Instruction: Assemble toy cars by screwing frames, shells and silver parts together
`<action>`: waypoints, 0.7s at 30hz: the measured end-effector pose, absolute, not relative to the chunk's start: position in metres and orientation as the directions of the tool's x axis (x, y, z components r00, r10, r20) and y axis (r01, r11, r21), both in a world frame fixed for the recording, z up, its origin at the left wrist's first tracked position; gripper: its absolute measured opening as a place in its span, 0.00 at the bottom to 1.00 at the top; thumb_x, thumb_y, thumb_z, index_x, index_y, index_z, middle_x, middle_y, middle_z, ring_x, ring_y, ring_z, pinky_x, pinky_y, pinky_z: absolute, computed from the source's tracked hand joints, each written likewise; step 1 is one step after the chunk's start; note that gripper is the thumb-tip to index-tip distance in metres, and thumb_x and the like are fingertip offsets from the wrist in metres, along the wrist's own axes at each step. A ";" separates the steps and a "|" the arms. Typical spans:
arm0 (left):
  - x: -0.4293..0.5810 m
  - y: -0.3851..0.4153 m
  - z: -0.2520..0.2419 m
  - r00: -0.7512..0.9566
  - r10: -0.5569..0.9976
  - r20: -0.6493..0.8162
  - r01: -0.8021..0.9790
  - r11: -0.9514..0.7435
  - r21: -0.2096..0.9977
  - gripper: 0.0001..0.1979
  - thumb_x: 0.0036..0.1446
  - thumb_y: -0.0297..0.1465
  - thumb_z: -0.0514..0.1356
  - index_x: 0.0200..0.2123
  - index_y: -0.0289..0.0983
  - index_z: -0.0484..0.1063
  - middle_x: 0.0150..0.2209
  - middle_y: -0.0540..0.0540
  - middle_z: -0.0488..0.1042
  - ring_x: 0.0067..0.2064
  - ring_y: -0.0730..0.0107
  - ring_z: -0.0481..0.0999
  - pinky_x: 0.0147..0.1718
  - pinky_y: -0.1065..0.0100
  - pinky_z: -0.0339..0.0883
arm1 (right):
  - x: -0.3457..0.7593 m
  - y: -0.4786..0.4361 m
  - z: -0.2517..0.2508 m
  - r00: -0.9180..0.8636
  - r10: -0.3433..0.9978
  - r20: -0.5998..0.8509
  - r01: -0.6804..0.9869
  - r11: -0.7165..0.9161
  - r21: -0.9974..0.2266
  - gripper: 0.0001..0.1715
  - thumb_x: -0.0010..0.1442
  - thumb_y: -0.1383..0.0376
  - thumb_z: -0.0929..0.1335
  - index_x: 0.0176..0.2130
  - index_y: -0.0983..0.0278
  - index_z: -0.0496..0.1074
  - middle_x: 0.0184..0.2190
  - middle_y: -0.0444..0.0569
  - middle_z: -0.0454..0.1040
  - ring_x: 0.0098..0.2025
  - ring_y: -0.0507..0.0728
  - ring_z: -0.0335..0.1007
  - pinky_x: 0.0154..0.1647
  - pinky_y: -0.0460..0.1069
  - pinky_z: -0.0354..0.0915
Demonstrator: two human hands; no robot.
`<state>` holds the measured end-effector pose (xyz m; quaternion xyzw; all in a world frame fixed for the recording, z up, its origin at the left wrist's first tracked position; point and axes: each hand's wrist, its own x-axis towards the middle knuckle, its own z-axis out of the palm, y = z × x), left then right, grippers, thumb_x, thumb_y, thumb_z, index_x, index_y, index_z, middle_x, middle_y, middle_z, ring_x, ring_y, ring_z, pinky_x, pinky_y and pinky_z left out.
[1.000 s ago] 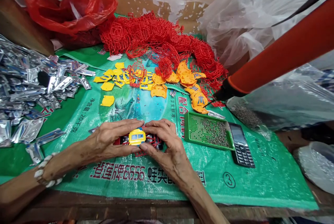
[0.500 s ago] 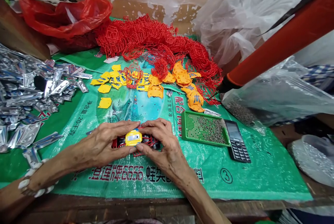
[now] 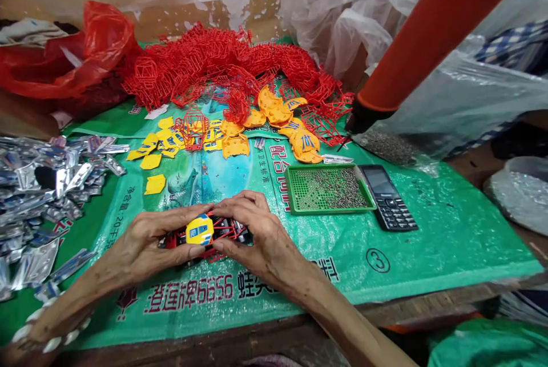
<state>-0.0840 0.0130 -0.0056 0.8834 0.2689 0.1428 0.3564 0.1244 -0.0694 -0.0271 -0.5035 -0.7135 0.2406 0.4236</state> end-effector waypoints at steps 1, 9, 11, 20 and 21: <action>-0.084 0.013 -0.006 0.818 0.571 0.062 0.374 -0.611 0.698 0.21 0.59 0.39 0.62 0.54 0.38 0.74 0.53 0.42 0.76 0.51 0.56 0.79 0.50 0.56 0.75 | 0.124 -0.069 -0.028 -0.133 0.918 0.373 0.514 0.386 -0.766 0.20 0.57 0.64 0.73 0.49 0.63 0.72 0.46 0.49 0.79 0.53 0.57 0.70 0.56 0.59 0.67; -0.092 0.004 -0.016 0.790 0.605 0.102 0.443 -0.679 0.585 0.24 0.60 0.42 0.60 0.56 0.38 0.71 0.56 0.40 0.74 0.54 0.53 0.77 0.52 0.50 0.73 | 0.122 -0.067 -0.031 -0.139 0.900 0.414 0.487 0.426 -0.762 0.21 0.54 0.65 0.74 0.48 0.64 0.72 0.45 0.48 0.79 0.51 0.57 0.71 0.56 0.59 0.66; -0.093 0.001 -0.013 0.799 0.599 0.058 0.465 -0.675 0.573 0.24 0.61 0.43 0.59 0.58 0.39 0.69 0.56 0.41 0.74 0.55 0.53 0.76 0.52 0.50 0.73 | 0.122 -0.068 -0.029 -0.141 0.910 0.390 0.481 0.408 -0.776 0.21 0.55 0.64 0.74 0.49 0.63 0.72 0.46 0.48 0.79 0.52 0.58 0.70 0.55 0.59 0.66; -0.099 -0.009 -0.021 0.809 0.584 0.075 0.493 -0.741 0.457 0.26 0.64 0.42 0.57 0.63 0.39 0.62 0.60 0.38 0.69 0.60 0.53 0.69 0.56 0.50 0.69 | 0.119 -0.071 -0.030 -0.162 0.909 0.384 0.568 0.404 -0.717 0.14 0.59 0.62 0.71 0.47 0.60 0.75 0.47 0.50 0.76 0.52 0.60 0.66 0.54 0.62 0.67; -0.099 -0.009 -0.023 0.809 0.584 0.075 0.498 -0.746 0.442 0.26 0.64 0.41 0.57 0.62 0.39 0.62 0.60 0.38 0.69 0.60 0.53 0.69 0.56 0.49 0.69 | 0.119 -0.071 -0.031 -0.167 0.910 0.380 0.579 0.402 -0.709 0.14 0.59 0.61 0.71 0.47 0.60 0.75 0.47 0.50 0.76 0.52 0.60 0.65 0.54 0.62 0.67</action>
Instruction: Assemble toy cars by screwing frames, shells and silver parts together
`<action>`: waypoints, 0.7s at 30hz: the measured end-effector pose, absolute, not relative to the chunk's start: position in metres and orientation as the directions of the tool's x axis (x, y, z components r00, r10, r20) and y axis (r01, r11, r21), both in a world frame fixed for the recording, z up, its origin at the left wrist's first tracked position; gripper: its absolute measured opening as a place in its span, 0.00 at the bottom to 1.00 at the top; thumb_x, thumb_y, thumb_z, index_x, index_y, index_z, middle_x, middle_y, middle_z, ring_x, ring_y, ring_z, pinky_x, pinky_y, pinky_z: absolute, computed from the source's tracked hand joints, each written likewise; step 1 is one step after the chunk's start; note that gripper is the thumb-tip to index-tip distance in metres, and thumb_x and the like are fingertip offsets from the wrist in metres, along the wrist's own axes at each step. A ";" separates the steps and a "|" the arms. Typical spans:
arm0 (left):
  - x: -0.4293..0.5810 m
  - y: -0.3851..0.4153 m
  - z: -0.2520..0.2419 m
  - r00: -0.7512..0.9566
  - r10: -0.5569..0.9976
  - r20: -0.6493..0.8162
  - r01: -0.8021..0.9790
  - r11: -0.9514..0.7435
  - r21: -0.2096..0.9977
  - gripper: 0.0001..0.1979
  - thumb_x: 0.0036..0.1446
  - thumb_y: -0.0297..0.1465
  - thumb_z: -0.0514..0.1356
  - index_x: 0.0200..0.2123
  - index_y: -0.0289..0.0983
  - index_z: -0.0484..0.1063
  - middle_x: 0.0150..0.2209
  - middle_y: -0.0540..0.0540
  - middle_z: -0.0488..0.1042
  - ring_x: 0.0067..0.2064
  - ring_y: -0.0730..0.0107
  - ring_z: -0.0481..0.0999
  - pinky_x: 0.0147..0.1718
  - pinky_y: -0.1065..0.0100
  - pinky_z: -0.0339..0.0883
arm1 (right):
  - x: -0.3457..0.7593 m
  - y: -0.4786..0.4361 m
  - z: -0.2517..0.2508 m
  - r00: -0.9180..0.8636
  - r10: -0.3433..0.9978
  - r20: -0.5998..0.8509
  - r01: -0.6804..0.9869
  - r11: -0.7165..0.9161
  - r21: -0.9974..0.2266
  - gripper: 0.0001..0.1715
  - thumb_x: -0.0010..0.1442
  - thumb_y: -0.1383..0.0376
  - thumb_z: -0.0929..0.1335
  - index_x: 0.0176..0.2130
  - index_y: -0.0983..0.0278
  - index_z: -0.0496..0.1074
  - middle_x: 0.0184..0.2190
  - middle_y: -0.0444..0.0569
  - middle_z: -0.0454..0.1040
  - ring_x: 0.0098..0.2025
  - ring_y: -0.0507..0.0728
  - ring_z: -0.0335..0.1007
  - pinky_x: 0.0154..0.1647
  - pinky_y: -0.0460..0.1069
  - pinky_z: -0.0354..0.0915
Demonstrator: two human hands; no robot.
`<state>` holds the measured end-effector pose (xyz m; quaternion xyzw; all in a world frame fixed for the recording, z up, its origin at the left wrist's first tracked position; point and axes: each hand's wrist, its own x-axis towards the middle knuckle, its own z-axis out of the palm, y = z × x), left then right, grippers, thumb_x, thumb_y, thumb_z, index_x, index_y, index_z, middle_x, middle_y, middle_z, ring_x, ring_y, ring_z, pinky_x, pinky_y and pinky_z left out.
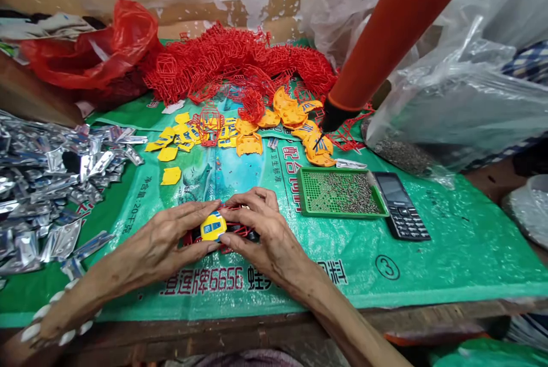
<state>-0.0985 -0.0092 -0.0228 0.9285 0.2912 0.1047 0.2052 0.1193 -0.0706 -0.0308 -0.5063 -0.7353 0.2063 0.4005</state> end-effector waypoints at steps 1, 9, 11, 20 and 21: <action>-0.098 -0.009 -0.024 0.808 0.585 0.076 0.503 -0.750 0.429 0.26 0.64 0.41 0.57 0.63 0.38 0.61 0.60 0.38 0.69 0.60 0.52 0.69 0.56 0.49 0.69 | 0.120 -0.071 -0.031 -0.169 0.914 0.370 0.590 0.394 -0.705 0.14 0.60 0.61 0.71 0.47 0.60 0.75 0.47 0.50 0.76 0.52 0.60 0.65 0.54 0.62 0.67; -0.080 -0.009 -0.027 0.842 0.475 0.255 0.309 -0.812 0.494 0.23 0.67 0.36 0.54 0.61 0.33 0.60 0.57 0.35 0.71 0.59 0.57 0.70 0.56 0.55 0.69 | 0.133 -0.080 -0.027 -0.175 0.910 0.377 0.658 0.393 -0.643 0.16 0.61 0.60 0.69 0.49 0.59 0.74 0.50 0.51 0.76 0.54 0.60 0.68 0.59 0.64 0.62; -0.070 -0.007 -0.031 0.852 0.447 0.273 0.251 -0.806 0.537 0.24 0.67 0.37 0.55 0.63 0.34 0.58 0.57 0.35 0.70 0.60 0.57 0.68 0.56 0.55 0.68 | 0.141 -0.086 -0.026 -0.142 0.917 0.372 0.693 0.360 -0.624 0.16 0.61 0.61 0.70 0.49 0.58 0.74 0.48 0.51 0.77 0.53 0.60 0.70 0.59 0.64 0.62; -0.041 -0.001 -0.043 0.789 0.502 0.354 0.124 -0.695 0.708 0.28 0.61 0.35 0.63 0.62 0.38 0.63 0.55 0.38 0.73 0.55 0.57 0.72 0.51 0.51 0.71 | 0.157 -0.098 -0.037 -0.032 0.930 0.367 0.668 0.292 -0.684 0.18 0.61 0.59 0.69 0.52 0.54 0.72 0.49 0.48 0.77 0.54 0.60 0.70 0.59 0.64 0.60; -0.041 -0.001 -0.042 0.773 0.501 0.389 0.103 -0.704 0.702 0.26 0.61 0.34 0.63 0.61 0.37 0.64 0.54 0.38 0.74 0.54 0.58 0.72 0.50 0.52 0.71 | 0.157 -0.098 -0.038 -0.037 0.927 0.373 0.664 0.302 -0.684 0.18 0.61 0.60 0.69 0.52 0.54 0.71 0.49 0.48 0.77 0.54 0.59 0.70 0.60 0.64 0.59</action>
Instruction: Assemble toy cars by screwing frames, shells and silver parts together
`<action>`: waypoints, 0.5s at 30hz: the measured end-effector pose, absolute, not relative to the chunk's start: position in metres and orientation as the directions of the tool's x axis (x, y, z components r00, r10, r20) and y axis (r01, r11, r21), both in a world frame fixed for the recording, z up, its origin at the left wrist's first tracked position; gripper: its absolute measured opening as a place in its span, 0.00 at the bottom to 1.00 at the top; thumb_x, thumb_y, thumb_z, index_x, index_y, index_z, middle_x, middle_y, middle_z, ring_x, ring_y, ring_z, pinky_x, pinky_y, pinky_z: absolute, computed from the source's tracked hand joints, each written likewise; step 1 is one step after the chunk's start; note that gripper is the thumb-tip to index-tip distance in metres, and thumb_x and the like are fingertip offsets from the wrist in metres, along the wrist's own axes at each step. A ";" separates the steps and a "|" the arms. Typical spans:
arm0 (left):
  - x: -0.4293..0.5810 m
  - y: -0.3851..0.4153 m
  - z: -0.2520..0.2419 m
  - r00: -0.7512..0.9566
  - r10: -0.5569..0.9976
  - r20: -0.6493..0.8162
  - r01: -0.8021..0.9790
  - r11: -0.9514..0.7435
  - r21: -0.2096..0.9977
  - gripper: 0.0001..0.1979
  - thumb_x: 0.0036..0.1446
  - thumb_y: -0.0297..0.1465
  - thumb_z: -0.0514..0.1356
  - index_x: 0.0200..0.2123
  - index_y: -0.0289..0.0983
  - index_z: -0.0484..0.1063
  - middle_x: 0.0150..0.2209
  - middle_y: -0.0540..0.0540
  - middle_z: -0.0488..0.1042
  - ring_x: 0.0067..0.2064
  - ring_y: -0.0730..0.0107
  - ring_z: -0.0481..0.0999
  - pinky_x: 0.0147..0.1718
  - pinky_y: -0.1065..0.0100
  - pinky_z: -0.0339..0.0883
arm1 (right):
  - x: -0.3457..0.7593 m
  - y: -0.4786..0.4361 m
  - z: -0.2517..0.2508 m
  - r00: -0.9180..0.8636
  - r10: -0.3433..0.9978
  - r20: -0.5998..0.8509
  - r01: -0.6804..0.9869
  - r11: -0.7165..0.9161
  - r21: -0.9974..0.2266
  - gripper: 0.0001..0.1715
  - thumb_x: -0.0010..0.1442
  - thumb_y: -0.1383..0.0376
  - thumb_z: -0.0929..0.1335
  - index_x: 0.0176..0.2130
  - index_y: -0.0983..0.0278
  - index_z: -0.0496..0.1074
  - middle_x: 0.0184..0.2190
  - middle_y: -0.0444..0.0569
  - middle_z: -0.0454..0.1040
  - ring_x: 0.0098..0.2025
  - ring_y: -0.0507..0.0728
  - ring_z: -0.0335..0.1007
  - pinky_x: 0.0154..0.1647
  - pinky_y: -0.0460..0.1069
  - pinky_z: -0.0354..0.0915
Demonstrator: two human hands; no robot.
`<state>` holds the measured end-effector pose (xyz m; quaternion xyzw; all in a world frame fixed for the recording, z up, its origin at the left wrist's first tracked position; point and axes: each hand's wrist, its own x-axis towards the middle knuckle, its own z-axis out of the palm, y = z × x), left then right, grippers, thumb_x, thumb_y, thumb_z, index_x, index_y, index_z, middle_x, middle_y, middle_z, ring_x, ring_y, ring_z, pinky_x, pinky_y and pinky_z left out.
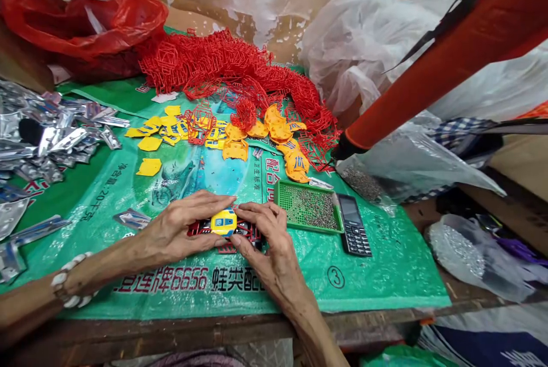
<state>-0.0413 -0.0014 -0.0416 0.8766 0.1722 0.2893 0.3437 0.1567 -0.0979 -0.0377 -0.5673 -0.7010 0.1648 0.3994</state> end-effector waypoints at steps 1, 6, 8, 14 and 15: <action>-0.041 -0.002 -0.039 0.764 0.496 0.412 0.093 -0.718 0.690 0.26 0.61 0.33 0.62 0.61 0.37 0.64 0.53 0.38 0.74 0.53 0.58 0.73 0.49 0.52 0.71 | 0.156 -0.098 -0.038 -0.044 0.926 0.376 0.659 0.309 -0.686 0.18 0.61 0.60 0.69 0.52 0.54 0.71 0.50 0.48 0.77 0.54 0.59 0.69 0.60 0.64 0.59; -0.041 0.000 -0.019 0.857 0.431 0.283 0.175 -0.760 0.626 0.22 0.61 0.32 0.62 0.57 0.34 0.68 0.51 0.39 0.75 0.51 0.58 0.72 0.50 0.55 0.71 | 0.155 -0.098 -0.038 -0.049 0.928 0.369 0.634 0.315 -0.707 0.19 0.62 0.62 0.69 0.53 0.54 0.70 0.51 0.47 0.76 0.56 0.58 0.67 0.61 0.63 0.57; -0.040 0.000 -0.011 0.884 0.422 0.198 0.221 -0.753 0.620 0.19 0.61 0.32 0.62 0.55 0.34 0.69 0.50 0.40 0.76 0.50 0.59 0.72 0.49 0.57 0.71 | 0.155 -0.099 -0.037 -0.043 0.927 0.374 0.633 0.314 -0.707 0.19 0.61 0.62 0.69 0.53 0.54 0.70 0.51 0.48 0.75 0.56 0.59 0.67 0.61 0.63 0.57; -0.040 -0.004 -0.010 0.880 0.429 0.202 0.249 -0.780 0.574 0.16 0.65 0.33 0.58 0.53 0.33 0.68 0.49 0.40 0.75 0.50 0.60 0.72 0.51 0.58 0.70 | 0.153 -0.100 -0.036 -0.087 0.924 0.373 0.646 0.337 -0.684 0.22 0.62 0.62 0.69 0.56 0.57 0.68 0.53 0.49 0.74 0.58 0.58 0.63 0.62 0.62 0.56; -0.040 -0.005 -0.012 0.879 0.429 0.206 0.247 -0.781 0.574 0.15 0.65 0.33 0.58 0.52 0.32 0.68 0.49 0.40 0.74 0.49 0.60 0.72 0.50 0.58 0.69 | 0.153 -0.100 -0.035 -0.092 0.921 0.378 0.657 0.341 -0.673 0.23 0.62 0.61 0.69 0.56 0.57 0.68 0.53 0.49 0.73 0.57 0.58 0.62 0.61 0.61 0.57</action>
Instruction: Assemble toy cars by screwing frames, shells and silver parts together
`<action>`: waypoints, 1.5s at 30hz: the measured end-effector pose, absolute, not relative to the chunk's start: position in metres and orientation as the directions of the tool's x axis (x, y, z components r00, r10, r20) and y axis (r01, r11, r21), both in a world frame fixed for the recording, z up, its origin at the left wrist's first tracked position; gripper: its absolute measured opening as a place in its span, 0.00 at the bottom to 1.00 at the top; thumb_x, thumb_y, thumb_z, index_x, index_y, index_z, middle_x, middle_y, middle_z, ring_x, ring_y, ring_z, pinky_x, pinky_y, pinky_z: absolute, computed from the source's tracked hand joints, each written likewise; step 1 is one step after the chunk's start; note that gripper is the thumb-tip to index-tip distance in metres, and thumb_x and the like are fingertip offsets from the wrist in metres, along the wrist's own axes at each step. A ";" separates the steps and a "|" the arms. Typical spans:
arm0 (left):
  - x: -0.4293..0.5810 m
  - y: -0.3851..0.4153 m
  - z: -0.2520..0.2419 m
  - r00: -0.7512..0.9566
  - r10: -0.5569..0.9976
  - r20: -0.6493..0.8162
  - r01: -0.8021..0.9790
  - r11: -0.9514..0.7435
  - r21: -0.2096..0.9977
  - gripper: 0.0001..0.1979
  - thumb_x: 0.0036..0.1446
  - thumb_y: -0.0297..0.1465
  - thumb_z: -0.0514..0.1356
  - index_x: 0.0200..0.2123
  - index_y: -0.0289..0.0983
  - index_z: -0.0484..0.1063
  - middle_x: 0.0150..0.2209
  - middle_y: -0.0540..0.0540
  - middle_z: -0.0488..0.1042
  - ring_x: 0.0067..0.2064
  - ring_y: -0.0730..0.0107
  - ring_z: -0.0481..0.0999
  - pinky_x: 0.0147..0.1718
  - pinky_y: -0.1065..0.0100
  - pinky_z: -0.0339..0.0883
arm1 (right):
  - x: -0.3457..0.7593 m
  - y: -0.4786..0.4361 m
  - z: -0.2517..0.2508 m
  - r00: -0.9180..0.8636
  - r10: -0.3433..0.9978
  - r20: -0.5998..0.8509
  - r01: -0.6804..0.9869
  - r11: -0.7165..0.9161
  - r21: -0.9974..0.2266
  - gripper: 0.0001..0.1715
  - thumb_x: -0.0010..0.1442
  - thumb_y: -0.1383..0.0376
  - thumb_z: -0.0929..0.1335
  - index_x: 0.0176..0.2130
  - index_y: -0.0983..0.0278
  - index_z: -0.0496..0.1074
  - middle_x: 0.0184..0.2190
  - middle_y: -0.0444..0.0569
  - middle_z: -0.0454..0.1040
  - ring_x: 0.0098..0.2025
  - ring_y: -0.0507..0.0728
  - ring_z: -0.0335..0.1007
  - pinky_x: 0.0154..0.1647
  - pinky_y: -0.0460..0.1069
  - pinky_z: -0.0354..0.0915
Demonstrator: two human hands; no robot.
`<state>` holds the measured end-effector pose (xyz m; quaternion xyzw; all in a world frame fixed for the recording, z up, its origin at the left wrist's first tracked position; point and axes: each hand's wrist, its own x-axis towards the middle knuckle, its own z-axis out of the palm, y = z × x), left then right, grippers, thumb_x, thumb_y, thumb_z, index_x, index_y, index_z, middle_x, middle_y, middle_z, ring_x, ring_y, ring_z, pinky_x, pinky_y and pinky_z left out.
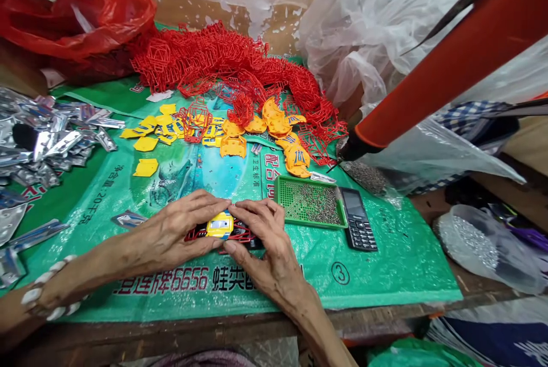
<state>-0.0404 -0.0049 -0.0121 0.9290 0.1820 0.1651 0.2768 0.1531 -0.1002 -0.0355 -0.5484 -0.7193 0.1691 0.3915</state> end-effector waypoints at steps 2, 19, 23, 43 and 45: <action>-0.041 -0.005 -0.016 0.878 0.429 0.212 0.232 -0.769 0.595 0.15 0.65 0.33 0.58 0.52 0.33 0.69 0.48 0.40 0.74 0.49 0.60 0.71 0.49 0.58 0.70 | 0.152 -0.100 -0.034 -0.088 0.921 0.379 0.685 0.332 -0.649 0.23 0.62 0.59 0.69 0.56 0.59 0.69 0.52 0.50 0.73 0.57 0.59 0.60 0.59 0.60 0.60; -0.048 0.001 -0.028 0.873 0.431 0.228 0.167 -0.703 0.691 0.23 0.63 0.39 0.61 0.58 0.36 0.65 0.53 0.38 0.72 0.54 0.58 0.71 0.52 0.55 0.69 | 0.155 -0.095 -0.024 -0.151 0.941 0.303 0.715 0.316 -0.624 0.17 0.63 0.58 0.67 0.52 0.57 0.69 0.48 0.49 0.74 0.54 0.59 0.65 0.59 0.63 0.58; -0.044 -0.002 -0.030 0.863 0.447 0.233 0.175 -0.698 0.694 0.23 0.61 0.37 0.63 0.57 0.35 0.66 0.52 0.39 0.73 0.53 0.59 0.71 0.51 0.56 0.68 | 0.157 -0.097 -0.022 -0.152 0.943 0.295 0.720 0.310 -0.621 0.20 0.65 0.58 0.66 0.55 0.54 0.66 0.50 0.48 0.72 0.55 0.58 0.64 0.59 0.62 0.59; -0.047 -0.016 -0.065 0.783 0.536 0.314 0.201 -0.697 0.688 0.46 0.55 0.40 0.67 0.68 0.34 0.45 0.61 0.31 0.66 0.63 0.47 0.64 0.58 0.51 0.65 | 0.165 -0.097 -0.021 -0.168 0.964 0.204 0.619 0.264 -0.740 0.22 0.62 0.63 0.69 0.55 0.48 0.67 0.53 0.44 0.72 0.57 0.55 0.66 0.58 0.56 0.66; -0.047 -0.016 -0.062 0.787 0.538 0.301 0.210 -0.693 0.690 0.46 0.55 0.40 0.67 0.68 0.33 0.46 0.61 0.31 0.67 0.64 0.46 0.63 0.58 0.51 0.65 | 0.166 -0.096 -0.021 -0.164 0.967 0.197 0.613 0.257 -0.748 0.21 0.61 0.63 0.70 0.54 0.49 0.69 0.52 0.45 0.73 0.57 0.56 0.67 0.57 0.56 0.67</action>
